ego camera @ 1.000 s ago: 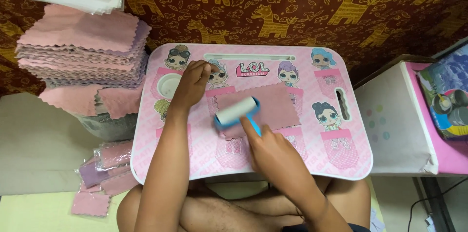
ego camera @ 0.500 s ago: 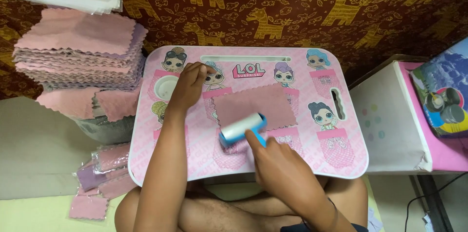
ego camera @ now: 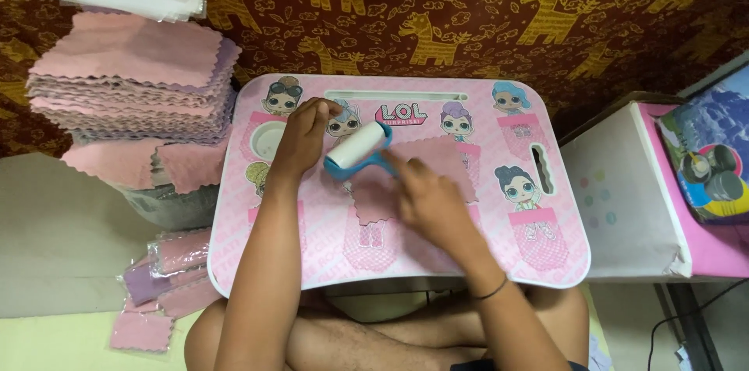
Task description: The person cleans fabric scraps using a lint roller on a small table and then places them into plastic bags.
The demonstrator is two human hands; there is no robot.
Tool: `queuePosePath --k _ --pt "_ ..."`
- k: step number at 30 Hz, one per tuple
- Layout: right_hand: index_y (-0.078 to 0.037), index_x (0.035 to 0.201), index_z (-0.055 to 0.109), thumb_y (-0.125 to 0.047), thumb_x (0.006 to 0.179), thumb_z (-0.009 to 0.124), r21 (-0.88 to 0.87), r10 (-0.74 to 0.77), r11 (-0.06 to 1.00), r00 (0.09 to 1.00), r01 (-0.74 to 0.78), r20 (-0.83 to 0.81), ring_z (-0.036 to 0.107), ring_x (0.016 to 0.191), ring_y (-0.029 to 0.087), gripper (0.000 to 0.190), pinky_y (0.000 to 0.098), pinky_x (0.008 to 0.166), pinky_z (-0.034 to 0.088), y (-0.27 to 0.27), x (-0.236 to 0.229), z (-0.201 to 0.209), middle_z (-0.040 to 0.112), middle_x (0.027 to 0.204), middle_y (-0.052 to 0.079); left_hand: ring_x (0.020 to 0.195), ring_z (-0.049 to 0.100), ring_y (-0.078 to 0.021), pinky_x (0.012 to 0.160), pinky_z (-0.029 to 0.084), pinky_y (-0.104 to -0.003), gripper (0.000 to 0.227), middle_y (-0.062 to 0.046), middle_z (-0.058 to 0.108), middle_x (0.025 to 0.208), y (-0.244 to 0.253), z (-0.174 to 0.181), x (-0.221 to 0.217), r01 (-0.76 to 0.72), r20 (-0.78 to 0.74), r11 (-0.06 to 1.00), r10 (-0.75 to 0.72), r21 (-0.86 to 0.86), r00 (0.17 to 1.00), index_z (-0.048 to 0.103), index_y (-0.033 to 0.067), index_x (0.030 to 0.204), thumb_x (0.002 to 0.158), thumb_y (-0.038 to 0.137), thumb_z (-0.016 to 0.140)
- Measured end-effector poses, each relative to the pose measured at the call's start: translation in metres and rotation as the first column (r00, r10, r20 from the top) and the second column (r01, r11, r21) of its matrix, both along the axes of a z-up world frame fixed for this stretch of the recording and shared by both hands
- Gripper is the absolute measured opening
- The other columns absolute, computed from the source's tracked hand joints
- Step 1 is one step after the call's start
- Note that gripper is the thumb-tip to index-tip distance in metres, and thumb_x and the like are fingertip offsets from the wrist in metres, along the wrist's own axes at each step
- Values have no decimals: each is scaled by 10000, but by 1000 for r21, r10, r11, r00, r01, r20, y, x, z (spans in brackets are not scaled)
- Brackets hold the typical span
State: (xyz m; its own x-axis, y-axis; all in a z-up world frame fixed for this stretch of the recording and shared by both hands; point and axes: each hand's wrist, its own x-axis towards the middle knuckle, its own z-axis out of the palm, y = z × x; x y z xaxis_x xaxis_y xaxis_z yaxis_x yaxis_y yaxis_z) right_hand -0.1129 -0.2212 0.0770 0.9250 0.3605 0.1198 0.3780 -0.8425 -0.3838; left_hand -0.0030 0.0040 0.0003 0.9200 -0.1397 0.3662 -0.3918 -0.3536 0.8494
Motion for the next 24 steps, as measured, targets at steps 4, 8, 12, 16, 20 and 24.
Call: queuePosePath --k 4,8,12,16,20,24 --pt "-169 1387 567 -73 847 506 144 22 989 1000 -19 -16 654 1034 536 552 648 824 544 -50 21 18 676 1194 222 1044 627 -309 980 454 -438 228 -69 672 1036 6 -8 8 65 14 985 -69 162 998 726 140 1131 1040 213 531" --pt "-140 1273 686 -37 855 622 110 100 989 995 -101 10 675 1080 457 435 589 918 515 -79 42 32 745 1124 186 1155 573 -321 1036 413 -451 340 -39 692 1131 7 1 6 111 6 937 -119 330 993 735 186 1140 808 139 787" --pt "-135 1188 739 -78 872 677 168 244 955 969 -246 33 673 1054 474 327 598 907 513 -67 56 37 760 1050 204 1212 539 -302 1067 377 -434 432 -20 686 1201 5 11 1 146 -75 920 -127 364 989 725 202 1177 759 123 803" --pt "-276 1229 730 -206 914 657 101 287 955 956 -280 -66 712 941 393 331 541 848 547 -57 76 19 777 989 79 1233 509 -264 1071 361 -420 467 29 667 1242 4 9 5 159 -85 903 -136 398 987 723 238 1188 732 165 799" --pt "-297 1296 702 -123 899 636 166 308 945 938 -282 -160 706 823 386 438 512 776 541 -61 83 12 768 922 86 1240 494 -266 1081 351 -424 463 24 648 1253 4 5 8 152 -78 880 -131 451 988 729 233 1183 735 154 812" --pt "-265 1289 718 -84 868 657 239 293 941 930 -239 -224 690 787 398 462 511 757 533 -87 85 18 759 880 148 1239 485 -260 1083 345 -421 439 41 641 1250 4 4 7 159 -102 869 -125 469 987 743 258 1164 744 149 814"
